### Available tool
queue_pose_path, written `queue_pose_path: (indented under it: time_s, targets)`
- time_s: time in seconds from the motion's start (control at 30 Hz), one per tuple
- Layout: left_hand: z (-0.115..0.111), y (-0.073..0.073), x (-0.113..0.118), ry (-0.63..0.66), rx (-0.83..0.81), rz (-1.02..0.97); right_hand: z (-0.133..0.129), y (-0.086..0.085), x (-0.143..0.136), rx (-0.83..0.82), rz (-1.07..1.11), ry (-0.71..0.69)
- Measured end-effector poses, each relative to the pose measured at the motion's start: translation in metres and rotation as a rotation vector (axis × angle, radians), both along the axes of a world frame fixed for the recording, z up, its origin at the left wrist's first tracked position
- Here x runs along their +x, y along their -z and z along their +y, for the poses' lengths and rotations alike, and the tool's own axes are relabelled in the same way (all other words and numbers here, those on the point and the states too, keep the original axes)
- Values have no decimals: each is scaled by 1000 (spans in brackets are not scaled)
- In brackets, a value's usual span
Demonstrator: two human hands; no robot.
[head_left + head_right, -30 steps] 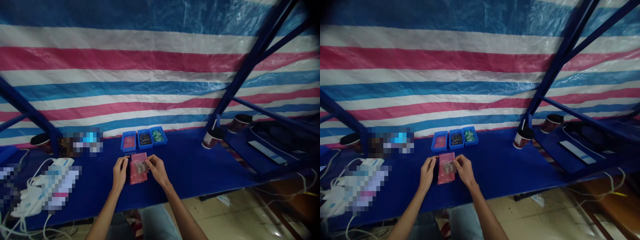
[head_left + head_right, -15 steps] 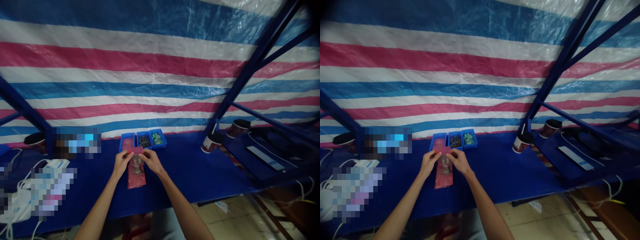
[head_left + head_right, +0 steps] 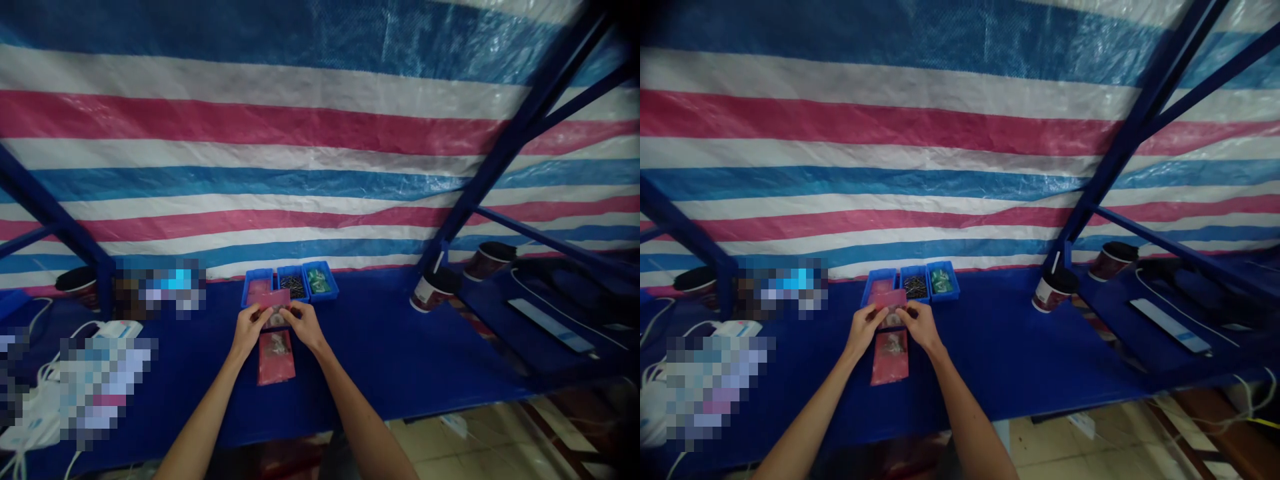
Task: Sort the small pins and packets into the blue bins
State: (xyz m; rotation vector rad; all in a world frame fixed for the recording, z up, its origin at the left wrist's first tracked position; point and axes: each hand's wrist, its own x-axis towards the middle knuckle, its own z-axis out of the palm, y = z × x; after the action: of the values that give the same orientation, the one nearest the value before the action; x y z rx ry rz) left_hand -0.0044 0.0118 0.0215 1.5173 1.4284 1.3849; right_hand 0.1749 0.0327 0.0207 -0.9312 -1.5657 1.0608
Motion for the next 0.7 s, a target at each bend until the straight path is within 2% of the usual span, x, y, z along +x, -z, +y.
queue_pose_path:
  time_s: [0.07,0.13,0.3,0.5,0.57,0.7]
  targets:
    - [1,1,3,52,-12,-14,-1,2,-1,7,25,74]
    - [1,4,4,87,-19,-38,-3,3,-2,10,43,93]
    - [-3,13,2,52,-3,-48,-13,4,1,21,-25,12]
    - [-14,14,2,69,-11,-29,-17,4,2,14,-45,19]
    - [-14,10,1,32,-14,-42,-17,3,0,23,-37,63]
    - [1,-7,-12,-181,70,-49,-16,4,-1,24,-19,213]
